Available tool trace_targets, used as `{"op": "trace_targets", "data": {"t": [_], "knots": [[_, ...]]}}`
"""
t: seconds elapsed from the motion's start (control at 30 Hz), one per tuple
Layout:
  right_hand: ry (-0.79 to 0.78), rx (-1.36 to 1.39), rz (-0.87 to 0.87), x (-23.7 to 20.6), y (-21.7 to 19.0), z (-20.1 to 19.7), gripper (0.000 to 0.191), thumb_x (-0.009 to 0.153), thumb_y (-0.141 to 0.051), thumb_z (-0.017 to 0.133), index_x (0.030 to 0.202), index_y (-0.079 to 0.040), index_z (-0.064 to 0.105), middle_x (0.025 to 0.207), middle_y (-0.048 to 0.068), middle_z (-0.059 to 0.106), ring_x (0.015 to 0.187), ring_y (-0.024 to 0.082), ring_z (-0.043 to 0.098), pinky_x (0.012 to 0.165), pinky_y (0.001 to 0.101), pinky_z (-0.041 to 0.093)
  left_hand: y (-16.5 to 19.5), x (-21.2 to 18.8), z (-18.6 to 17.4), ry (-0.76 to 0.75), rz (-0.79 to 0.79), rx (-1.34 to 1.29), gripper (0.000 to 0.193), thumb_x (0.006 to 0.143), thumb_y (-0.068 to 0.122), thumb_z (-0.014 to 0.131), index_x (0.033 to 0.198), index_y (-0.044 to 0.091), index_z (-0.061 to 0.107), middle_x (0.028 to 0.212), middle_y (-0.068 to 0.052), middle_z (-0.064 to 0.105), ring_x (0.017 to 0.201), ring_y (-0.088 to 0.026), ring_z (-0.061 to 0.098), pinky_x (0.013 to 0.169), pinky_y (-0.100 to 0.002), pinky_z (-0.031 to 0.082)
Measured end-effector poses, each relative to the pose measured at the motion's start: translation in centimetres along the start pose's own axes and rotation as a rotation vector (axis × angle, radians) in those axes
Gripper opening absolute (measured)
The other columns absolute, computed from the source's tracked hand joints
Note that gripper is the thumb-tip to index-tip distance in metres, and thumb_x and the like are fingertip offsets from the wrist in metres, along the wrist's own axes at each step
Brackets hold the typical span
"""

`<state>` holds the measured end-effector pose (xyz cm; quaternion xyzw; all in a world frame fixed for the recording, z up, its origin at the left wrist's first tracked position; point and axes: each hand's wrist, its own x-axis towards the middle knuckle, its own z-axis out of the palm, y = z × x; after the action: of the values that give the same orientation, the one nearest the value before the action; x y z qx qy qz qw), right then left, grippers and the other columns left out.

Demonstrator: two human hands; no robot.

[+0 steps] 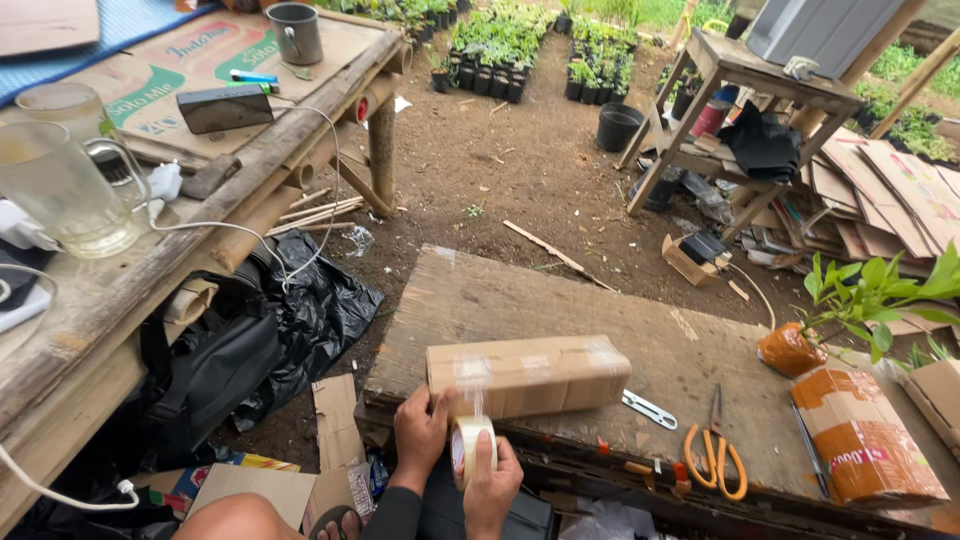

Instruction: The person assembles a small rectangular container from corrugated cardboard. They fold the sides, secure the seams with clear packing tape, and use a utility knife to trim excess material and refine the edges. The person repeatedly folds and tapes the top flaps to form a finished box.

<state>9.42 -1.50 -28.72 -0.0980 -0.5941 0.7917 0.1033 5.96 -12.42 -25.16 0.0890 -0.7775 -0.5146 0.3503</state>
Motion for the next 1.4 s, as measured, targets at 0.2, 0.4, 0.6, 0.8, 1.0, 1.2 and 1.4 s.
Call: {"op": "trace_targets", "data": {"t": [0.2, 0.4, 0.6, 0.8, 1.0, 1.2, 1.4], "knots": [[-0.226, 0.082, -0.21, 2.9, -5.0, 2.0, 0.03, 0.101, -0.027, 0.06, 0.094, 0.001, 0.066, 0.074, 0.005, 0.067, 0.057, 0.007, 0.059, 0.05, 0.0245, 0.047, 0.7, 5.0, 2.2, 0.012, -0.33, -0.023, 0.054, 0.093, 0.048, 0.068, 0.073, -0.003, 0.072, 0.06, -0.017, 0.067, 0.053, -0.028, 0.065, 0.058, -0.041, 0.052], [-0.401, 0.09, -0.233, 7.5, -6.9, 6.5, 0.03, 0.103, -0.03, 0.057, 0.101, -0.001, 0.063, 0.073, 0.004, 0.065, 0.056, 0.009, 0.059, 0.051, 0.0251, 0.048, 1.1, 9.0, 2.0, -0.057, -0.496, -0.216, 0.056, 0.095, 0.051, 0.061, 0.086, -0.002, 0.076, 0.073, -0.02, 0.075, 0.066, -0.026, 0.069, 0.065, -0.04, 0.054], [-0.385, 0.131, -0.232, 7.7, -6.8, 7.7, 0.03, 0.105, -0.03, 0.057, 0.095, -0.002, 0.061, 0.07, 0.004, 0.063, 0.053, 0.009, 0.057, 0.049, 0.0246, 0.046, 2.0, 9.3, 2.4, 0.019, -0.495, -0.11, 0.049, 0.097, 0.045, 0.056, 0.092, 0.0, 0.075, 0.083, -0.023, 0.074, 0.08, -0.041, 0.072, 0.073, -0.046, 0.053], [-0.259, 0.006, -0.151, 5.3, -5.2, 4.7, 0.035, 0.102, -0.029, 0.059, 0.08, -0.002, 0.058, 0.061, 0.007, 0.061, 0.045, 0.01, 0.056, 0.04, 0.026, 0.043, 2.1, 9.4, 2.8, 0.104, -0.449, -0.103, 0.047, 0.095, 0.043, 0.058, 0.089, 0.0, 0.075, 0.081, -0.023, 0.074, 0.078, -0.04, 0.072, 0.071, -0.047, 0.053], [-0.251, -0.007, -0.122, 4.2, -2.5, 2.7, 0.035, 0.103, -0.029, 0.058, 0.08, -0.002, 0.057, 0.062, 0.005, 0.062, 0.046, 0.01, 0.058, 0.043, 0.0258, 0.047, 1.5, 8.9, 3.0, 0.072, -0.456, -0.114, 0.046, 0.097, 0.04, 0.06, 0.083, -0.003, 0.071, 0.07, -0.02, 0.069, 0.068, -0.034, 0.068, 0.068, -0.045, 0.05], [-0.246, -0.013, -0.131, 3.8, -1.1, 2.2, 0.033, 0.103, -0.029, 0.057, 0.081, -0.004, 0.057, 0.063, 0.004, 0.061, 0.048, 0.009, 0.059, 0.044, 0.0257, 0.049, 0.8, 9.0, 3.1, 0.068, -0.44, -0.146, 0.047, 0.098, 0.037, 0.061, 0.075, -0.004, 0.06, 0.061, -0.017, 0.055, 0.06, -0.025, 0.05, 0.063, -0.043, 0.044], [-0.251, 0.009, -0.144, 3.7, 0.2, 1.5, 0.033, 0.103, -0.029, 0.057, 0.081, -0.004, 0.058, 0.064, 0.003, 0.06, 0.049, 0.009, 0.058, 0.046, 0.0255, 0.048, 0.4, 8.7, 3.0, 0.061, -0.438, -0.15, 0.048, 0.097, 0.037, 0.061, 0.071, -0.003, 0.056, 0.057, -0.013, 0.05, 0.057, -0.021, 0.044, 0.059, -0.042, 0.042]]}}
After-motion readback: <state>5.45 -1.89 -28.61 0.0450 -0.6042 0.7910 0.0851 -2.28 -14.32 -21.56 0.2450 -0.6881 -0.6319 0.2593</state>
